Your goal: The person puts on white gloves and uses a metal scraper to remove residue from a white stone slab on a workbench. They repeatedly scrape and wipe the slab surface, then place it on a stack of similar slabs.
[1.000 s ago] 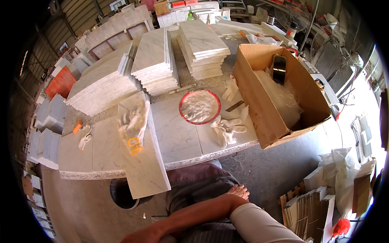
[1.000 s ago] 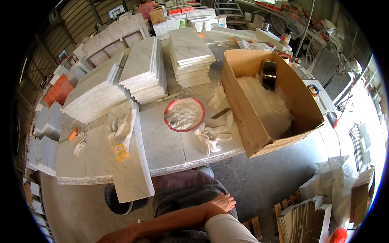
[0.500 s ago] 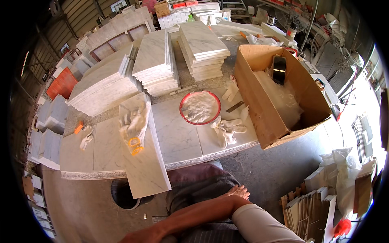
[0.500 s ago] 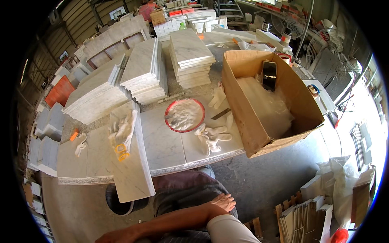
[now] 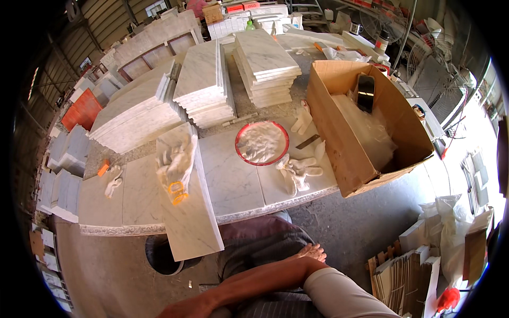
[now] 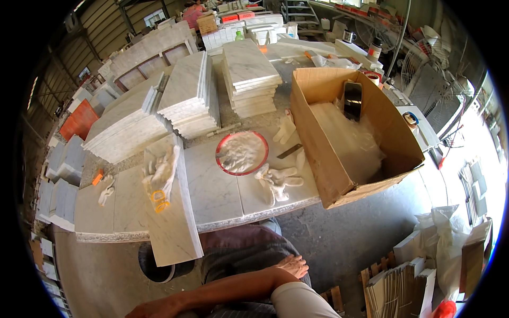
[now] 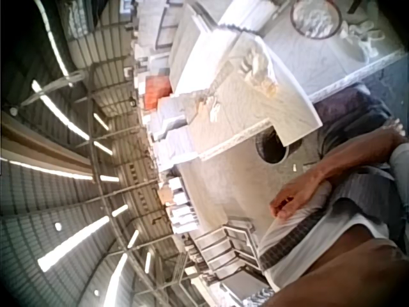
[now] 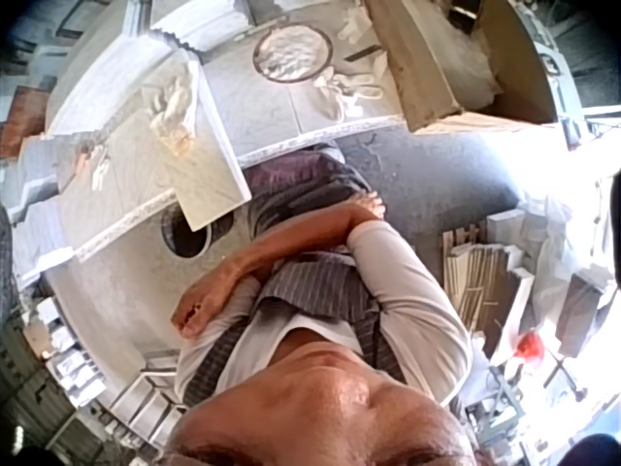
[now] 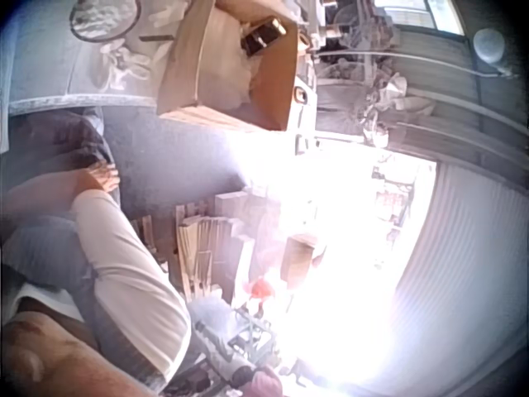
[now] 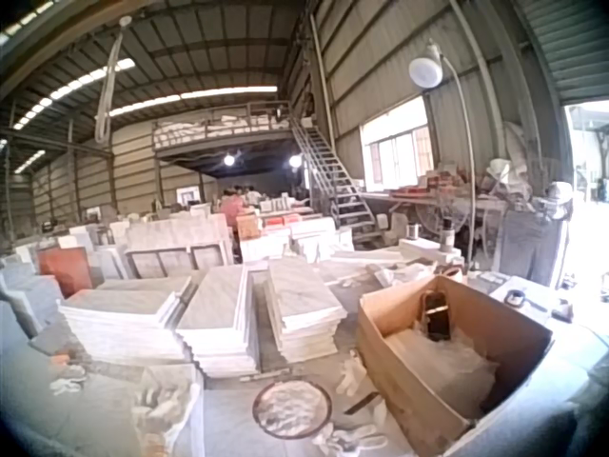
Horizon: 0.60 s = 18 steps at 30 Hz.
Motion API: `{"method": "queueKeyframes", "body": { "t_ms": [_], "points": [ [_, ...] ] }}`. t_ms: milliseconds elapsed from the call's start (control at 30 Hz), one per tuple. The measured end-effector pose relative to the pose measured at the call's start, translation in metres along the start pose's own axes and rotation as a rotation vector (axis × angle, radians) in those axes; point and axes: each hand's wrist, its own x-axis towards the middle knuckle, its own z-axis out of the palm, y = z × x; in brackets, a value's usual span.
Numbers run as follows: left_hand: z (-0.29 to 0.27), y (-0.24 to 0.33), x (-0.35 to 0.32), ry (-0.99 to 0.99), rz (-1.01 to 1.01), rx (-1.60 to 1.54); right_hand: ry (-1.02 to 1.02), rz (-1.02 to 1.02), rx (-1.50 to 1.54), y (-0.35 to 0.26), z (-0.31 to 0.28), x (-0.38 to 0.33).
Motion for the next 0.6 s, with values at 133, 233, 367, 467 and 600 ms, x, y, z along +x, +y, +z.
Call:
{"method": "queueKeyframes", "body": {
  "t_ms": [133,233,367,467,600],
  "points": [
    [-0.005,0.005,-0.006,0.066,0.008,0.031,-0.083,0.198,-0.139,0.019,-0.018,0.001],
    [0.002,-0.001,-0.001,0.040,0.002,0.008,-0.061,0.228,-0.117,0.009,-0.014,-0.005],
    [0.004,-0.003,0.002,0.022,0.008,-0.050,-0.016,0.068,-0.013,0.005,-0.003,-0.005],
    [-0.005,0.000,0.003,-0.096,0.005,-0.002,-0.025,0.072,0.004,0.005,-0.005,-0.004],
    [-0.005,-0.001,0.002,-0.100,-0.011,-0.007,-0.035,0.223,-0.075,0.002,-0.013,-0.007]
  ]
}}
